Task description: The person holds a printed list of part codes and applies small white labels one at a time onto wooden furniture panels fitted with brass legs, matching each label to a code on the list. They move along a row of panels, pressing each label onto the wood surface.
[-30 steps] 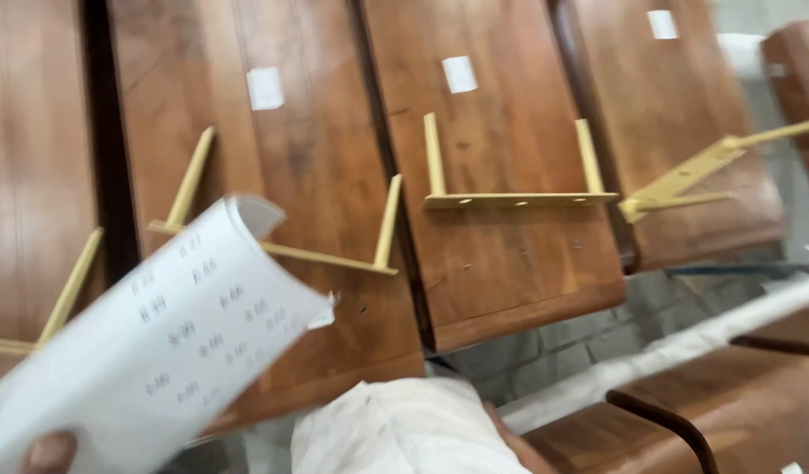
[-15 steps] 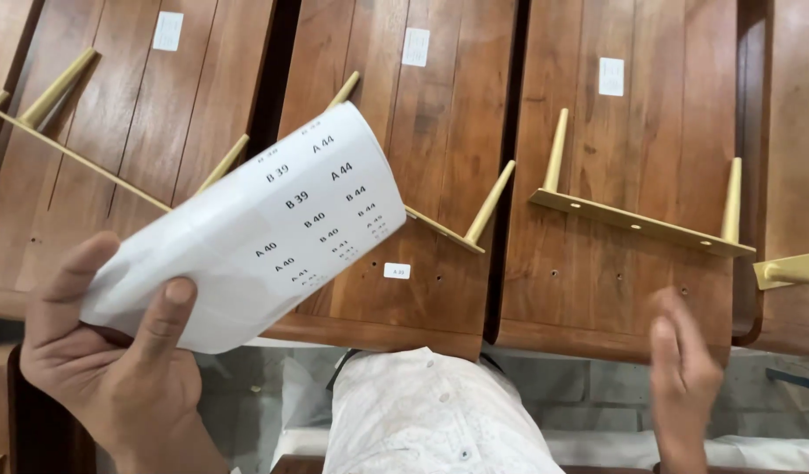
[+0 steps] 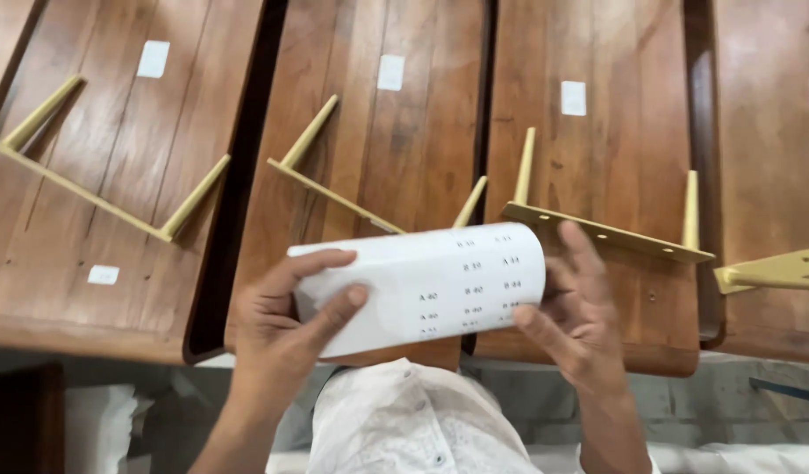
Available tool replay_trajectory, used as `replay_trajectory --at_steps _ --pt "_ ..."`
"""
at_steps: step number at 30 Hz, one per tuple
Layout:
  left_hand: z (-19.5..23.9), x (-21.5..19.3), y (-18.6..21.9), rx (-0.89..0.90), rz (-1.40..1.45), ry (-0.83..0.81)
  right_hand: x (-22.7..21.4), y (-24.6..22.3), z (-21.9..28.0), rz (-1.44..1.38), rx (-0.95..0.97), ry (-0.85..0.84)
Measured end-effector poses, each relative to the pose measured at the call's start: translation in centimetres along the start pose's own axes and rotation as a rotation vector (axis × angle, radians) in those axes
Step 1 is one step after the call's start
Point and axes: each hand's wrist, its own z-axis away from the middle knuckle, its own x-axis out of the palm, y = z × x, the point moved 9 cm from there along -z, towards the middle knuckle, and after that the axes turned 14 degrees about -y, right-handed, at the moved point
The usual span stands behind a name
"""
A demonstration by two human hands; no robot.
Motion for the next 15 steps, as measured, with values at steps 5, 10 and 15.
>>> replay_trajectory --at_steps 5,10,15 --pt "-1.2 4.4 -1.2 -0.077 0.061 -0.236 -1.7 2.5 2.0 -0.121 0.075 0.086" --pt "-1.0 6.5 -2.7 -0.091 -0.122 -0.332 -0.4 -2.5 1.4 1.015 -0.007 0.145" --pt "-1.3 8.7 -1.1 -0.038 -0.236 -0.397 3.7 -6.8 0.5 1.192 -0.175 0.038"
